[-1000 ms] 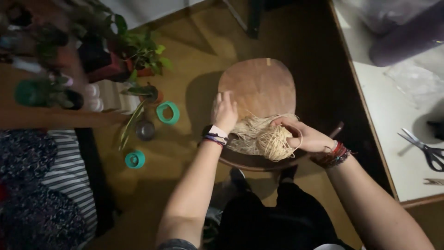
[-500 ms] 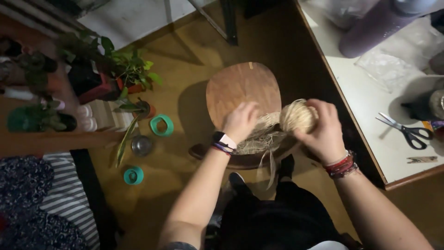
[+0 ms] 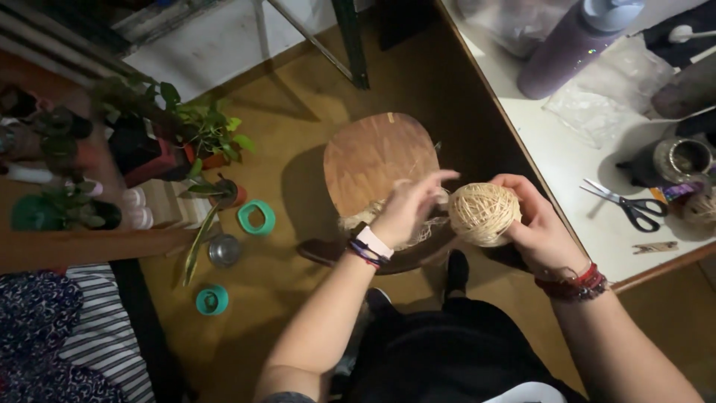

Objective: Wrapping twine around the backrest of a wooden chair

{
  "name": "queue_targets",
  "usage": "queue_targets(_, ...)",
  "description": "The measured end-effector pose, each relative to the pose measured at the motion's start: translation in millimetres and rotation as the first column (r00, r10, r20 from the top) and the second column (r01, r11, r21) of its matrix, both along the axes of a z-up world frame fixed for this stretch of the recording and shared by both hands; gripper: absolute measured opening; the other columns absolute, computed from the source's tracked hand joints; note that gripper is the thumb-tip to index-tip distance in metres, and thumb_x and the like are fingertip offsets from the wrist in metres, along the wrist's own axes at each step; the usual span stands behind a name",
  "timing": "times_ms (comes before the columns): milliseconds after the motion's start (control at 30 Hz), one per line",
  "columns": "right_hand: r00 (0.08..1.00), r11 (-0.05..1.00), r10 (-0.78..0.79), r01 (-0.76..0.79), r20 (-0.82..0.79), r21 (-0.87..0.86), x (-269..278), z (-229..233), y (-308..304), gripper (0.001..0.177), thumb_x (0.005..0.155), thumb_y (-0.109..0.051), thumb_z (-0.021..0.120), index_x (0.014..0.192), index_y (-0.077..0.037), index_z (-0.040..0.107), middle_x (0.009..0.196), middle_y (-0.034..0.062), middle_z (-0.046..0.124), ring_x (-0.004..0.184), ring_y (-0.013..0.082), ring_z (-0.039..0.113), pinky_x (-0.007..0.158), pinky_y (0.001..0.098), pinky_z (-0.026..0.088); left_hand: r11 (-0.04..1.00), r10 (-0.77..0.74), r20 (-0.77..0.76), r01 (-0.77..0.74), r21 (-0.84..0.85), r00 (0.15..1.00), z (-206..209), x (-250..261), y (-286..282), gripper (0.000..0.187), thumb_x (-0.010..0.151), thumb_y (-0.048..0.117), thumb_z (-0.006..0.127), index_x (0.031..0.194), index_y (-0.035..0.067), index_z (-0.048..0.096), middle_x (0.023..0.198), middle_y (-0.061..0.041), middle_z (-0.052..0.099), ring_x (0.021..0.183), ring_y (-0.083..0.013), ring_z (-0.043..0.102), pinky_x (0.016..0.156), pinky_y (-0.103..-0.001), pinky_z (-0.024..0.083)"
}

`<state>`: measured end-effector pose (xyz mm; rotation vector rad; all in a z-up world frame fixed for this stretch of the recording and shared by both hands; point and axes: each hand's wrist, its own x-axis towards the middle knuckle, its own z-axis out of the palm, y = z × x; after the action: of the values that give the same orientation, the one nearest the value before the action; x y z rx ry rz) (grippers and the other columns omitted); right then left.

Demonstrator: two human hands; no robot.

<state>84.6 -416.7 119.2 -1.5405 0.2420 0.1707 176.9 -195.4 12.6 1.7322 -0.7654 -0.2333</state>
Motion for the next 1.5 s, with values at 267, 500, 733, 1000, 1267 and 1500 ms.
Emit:
queue_targets(267,0.998,0.982,-0.064,0.059,0.025,0.178,-3,3,14,0.065,0.074,-0.010,0.070,0.135,0.000,0.051,0.107,0.0153,0.065,0.089,0.0224,0.064,0.072,0.0365,0.057,0.986,-0.168,-0.039,0.168,0.009,0.985,13,-42,-12,0.065,0.079,-0.006,0.061,0.140,0.009,0.043,0.133,-0.025,0.048,0.129,-0.0494,0.038,0.110,-0.058,0.026)
queue_targets(500,0.938,0.894,-0.052,0.197,0.344,-0.402,11,-14,-3,0.072,0.069,-0.012,0.086,0.133,-0.002,0.055,0.116,0.0192,0.062,0.104,0.0332,0.063,0.091,0.0483,0.052,0.975,-0.223,-0.026,0.223,0.016,0.974,111,-47,7,0.011,0.101,0.016,0.052,0.100,0.018,0.063,0.093,-0.002,0.076,0.093,-0.0254,0.075,0.084,-0.039,0.058)
queue_targets(733,0.940,0.993,0.120,-0.121,0.318,-0.019,11,5,-4,0.099,0.057,-0.035,0.085,0.141,-0.002,0.044,0.126,0.0208,0.060,0.119,0.0311,0.058,0.099,0.0507,0.050,0.952,-0.216,0.040,0.201,0.229,0.976,114,-22,-3,0.017,0.103,0.023,0.051,0.110,0.020,0.066,0.097,-0.003,0.076,0.098,-0.0267,0.074,0.090,-0.039,0.057)
queue_targets(1000,0.944,0.961,0.269,-0.251,0.188,-0.115,-5,-25,-38,0.084,0.054,-0.009,0.080,0.134,-0.004,0.054,0.126,0.0141,0.059,0.116,0.0279,0.058,0.095,0.0463,0.053,0.974,-0.227,0.099,0.226,0.019,0.969,90,32,-51,0.024,0.103,0.012,0.055,0.123,0.004,0.066,0.115,-0.019,0.072,0.114,-0.0380,0.068,0.103,-0.048,0.053)
queue_targets(1267,0.923,0.952,-0.072,0.177,0.378,-0.252,51,-62,-131,0.077,0.073,-0.014,0.085,0.130,-0.003,0.034,0.127,0.0173,0.040,0.104,0.0320,0.053,0.082,0.0369,0.050,0.882,-0.415,0.011,0.399,0.252,0.910,69,30,-120,0.023,0.104,0.031,0.052,0.119,0.025,0.069,0.105,0.003,0.077,0.104,-0.0208,0.074,0.097,-0.037,0.058)
queue_targets(1500,0.947,0.992,0.061,-0.022,0.316,-0.124,38,-50,-148,0.077,0.068,-0.027,0.084,0.129,-0.008,0.040,0.138,0.0179,0.050,0.127,0.0293,0.051,0.098,0.0434,0.049,0.972,-0.236,-0.196,0.231,-0.048,0.952,-105,78,-200,0.030,0.102,0.027,0.061,0.126,0.011,0.071,0.122,-0.010,0.073,0.118,-0.0282,0.068,0.104,-0.042,0.054)
